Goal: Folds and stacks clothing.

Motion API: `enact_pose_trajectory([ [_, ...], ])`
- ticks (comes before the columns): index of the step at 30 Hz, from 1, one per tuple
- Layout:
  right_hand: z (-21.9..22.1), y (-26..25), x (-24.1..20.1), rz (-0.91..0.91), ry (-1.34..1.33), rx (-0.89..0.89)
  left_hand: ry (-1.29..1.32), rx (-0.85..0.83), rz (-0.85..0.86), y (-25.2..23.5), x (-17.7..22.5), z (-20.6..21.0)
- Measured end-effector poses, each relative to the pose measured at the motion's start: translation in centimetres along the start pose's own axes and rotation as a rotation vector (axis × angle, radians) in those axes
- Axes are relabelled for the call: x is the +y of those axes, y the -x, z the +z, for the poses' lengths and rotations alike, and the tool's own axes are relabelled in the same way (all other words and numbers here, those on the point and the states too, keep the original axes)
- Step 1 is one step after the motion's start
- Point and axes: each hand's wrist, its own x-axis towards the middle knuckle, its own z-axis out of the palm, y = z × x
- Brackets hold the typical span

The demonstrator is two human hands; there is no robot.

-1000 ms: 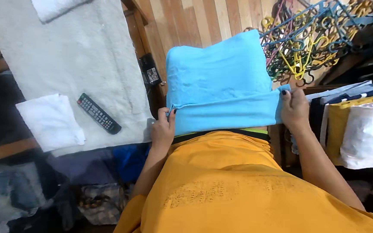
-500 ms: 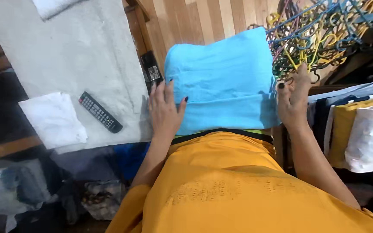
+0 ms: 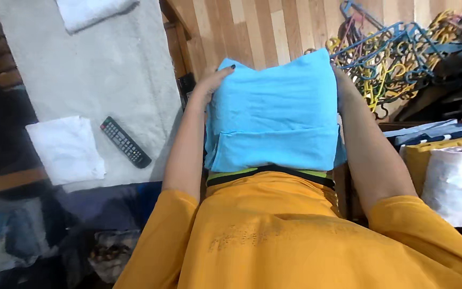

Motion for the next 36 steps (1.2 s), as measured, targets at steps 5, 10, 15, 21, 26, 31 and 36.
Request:
enact_pose_trajectory([
  [5,-2.7,-3.0,-2.0,-0.112,-0.056,0.016,0.176,0.115,0.235,-0.5,-0.6,-1.5],
  [10,-7.6,4.1,-3.8,-0.55,0.094,-0.293,-0.164,0.142,0.664,7.1,-0.4,-3.9],
  [15,-10.8,11.5,1.0,-0.614,0.33,-0.457,-0.537,0.084,0.946,16.1,-7.7,-3.4],
  [21,-7.8,12.5,5.4,-0.222,0.251,0.136,-0.697,0.14,0.932,17.0,-11.2,-2.2],
  [26,-4.4,11.4,6.0,-0.219,0.332,0.22,-0.958,0.213,0.894,11.5,-8.8,-3.2],
  [31,-5.4,11.6,5.9,-0.147,0.308,0.209,-1.109,0.064,0.742,9.1,-7.4,-5.7],
  [36,-5.9,12.9,5.4,-0.057,0.262,0.19,-1.173,0.093,0.6,8.4,-9.2,-6.2],
])
